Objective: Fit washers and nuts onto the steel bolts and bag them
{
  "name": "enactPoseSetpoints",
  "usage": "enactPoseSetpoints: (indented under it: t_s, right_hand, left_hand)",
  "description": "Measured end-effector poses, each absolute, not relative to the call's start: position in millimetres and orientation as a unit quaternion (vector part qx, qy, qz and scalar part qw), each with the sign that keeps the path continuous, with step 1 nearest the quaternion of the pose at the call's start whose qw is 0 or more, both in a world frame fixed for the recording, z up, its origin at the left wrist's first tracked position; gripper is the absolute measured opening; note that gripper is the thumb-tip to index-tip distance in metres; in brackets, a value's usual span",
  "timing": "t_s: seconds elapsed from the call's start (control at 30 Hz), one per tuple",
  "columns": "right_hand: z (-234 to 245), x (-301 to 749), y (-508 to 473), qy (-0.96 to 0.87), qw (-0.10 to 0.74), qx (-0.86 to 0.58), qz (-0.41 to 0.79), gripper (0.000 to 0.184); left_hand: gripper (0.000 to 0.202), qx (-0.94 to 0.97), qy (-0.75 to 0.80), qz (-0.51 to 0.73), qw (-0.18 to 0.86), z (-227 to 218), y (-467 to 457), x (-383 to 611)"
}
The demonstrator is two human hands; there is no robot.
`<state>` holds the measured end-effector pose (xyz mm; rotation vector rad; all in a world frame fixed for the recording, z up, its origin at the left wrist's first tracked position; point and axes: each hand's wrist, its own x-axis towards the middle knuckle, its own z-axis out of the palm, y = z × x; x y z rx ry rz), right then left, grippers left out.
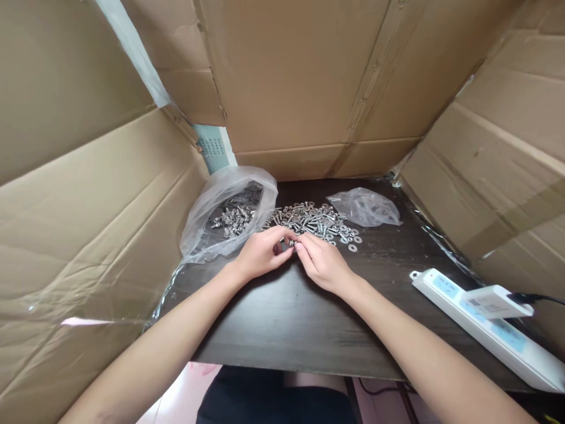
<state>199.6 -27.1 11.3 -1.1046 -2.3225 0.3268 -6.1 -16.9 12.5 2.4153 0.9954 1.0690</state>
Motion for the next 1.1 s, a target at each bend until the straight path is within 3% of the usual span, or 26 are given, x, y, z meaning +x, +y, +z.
enactPoseSetpoints:
  t_s: [1.1]
  right_hand:
    - [13.5,199.0,-29.0,-0.855,0.273,-0.418,0.139,0.022]
  left_hand:
    - [0.012,0.847,0.352,0.368,0.151,11.7,-16.7,-5.3]
